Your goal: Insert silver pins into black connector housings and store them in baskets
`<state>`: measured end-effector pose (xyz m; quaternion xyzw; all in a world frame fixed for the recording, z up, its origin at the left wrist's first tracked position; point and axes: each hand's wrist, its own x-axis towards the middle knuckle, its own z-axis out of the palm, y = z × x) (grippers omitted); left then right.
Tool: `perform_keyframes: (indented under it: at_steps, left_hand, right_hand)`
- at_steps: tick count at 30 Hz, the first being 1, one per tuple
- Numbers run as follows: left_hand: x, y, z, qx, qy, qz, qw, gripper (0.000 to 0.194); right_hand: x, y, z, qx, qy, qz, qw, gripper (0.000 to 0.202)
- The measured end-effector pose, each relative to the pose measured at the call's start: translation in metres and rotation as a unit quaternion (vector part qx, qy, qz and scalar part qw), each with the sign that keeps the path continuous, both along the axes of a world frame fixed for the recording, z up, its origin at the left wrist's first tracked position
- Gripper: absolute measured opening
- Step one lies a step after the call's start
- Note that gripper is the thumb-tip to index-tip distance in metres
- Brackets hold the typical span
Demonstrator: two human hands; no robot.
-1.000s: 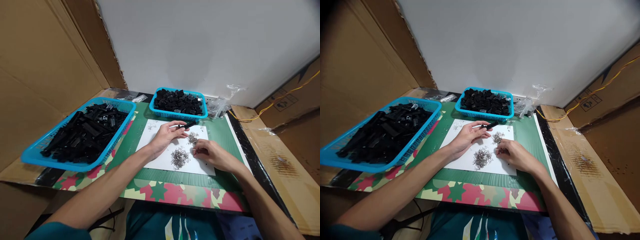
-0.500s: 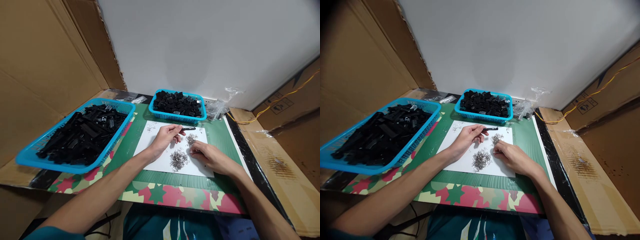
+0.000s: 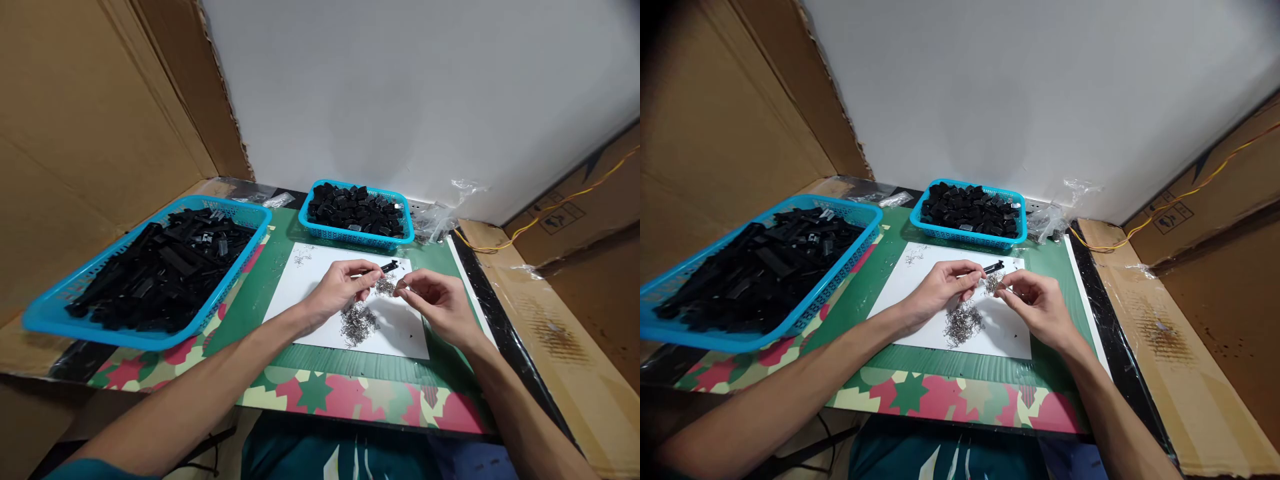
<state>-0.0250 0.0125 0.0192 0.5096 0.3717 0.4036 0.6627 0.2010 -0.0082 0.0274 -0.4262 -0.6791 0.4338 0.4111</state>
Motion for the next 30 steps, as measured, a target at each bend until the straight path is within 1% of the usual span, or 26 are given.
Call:
perform_keyframes:
  at_steps: [3,5,8,11,15,19,23,27,30]
  left_hand:
    - [0.003,-0.004,0.001,0.025,-0.006,-0.047,0.999,0.034]
    - [0.006,-0.007,0.003,0.041,-0.026,-0.061,0.997,0.033]
    - [0.008,-0.011,0.003,0.076,-0.039,-0.041,0.995,0.032]
    - [0.009,-0.013,0.004,0.108,-0.011,-0.014,0.994,0.031]
    - [0.008,-0.014,0.005,0.133,0.019,0.007,0.991,0.027]
    - [0.009,-0.014,0.007,0.143,0.019,0.019,0.989,0.023]
    - [0.010,-0.015,0.007,0.145,0.020,0.022,0.989,0.024]
    - [0.012,-0.016,0.007,0.168,0.039,0.025,0.985,0.024]
    - [0.012,-0.016,0.006,0.168,0.030,0.026,0.985,0.023]
  right_hand:
    - [-0.004,-0.004,0.000,0.003,0.007,-0.005,1.000,0.025]
    - [-0.009,-0.007,0.000,0.006,0.014,-0.010,1.000,0.023]
    - [-0.014,-0.010,0.001,0.014,0.032,-0.012,0.999,0.019]
    - [-0.017,-0.012,0.001,0.001,0.048,-0.009,0.999,0.019]
    - [-0.016,-0.012,-0.001,-0.024,0.066,-0.017,0.997,0.019]
    - [-0.017,-0.011,-0.001,-0.032,0.082,-0.020,0.996,0.018]
    - [-0.020,-0.012,0.000,-0.010,0.078,-0.039,0.996,0.019]
    - [-0.021,-0.013,-0.002,0.031,0.036,-0.060,0.997,0.018]
    - [-0.020,-0.014,-0.004,0.056,0.003,-0.069,0.996,0.017]
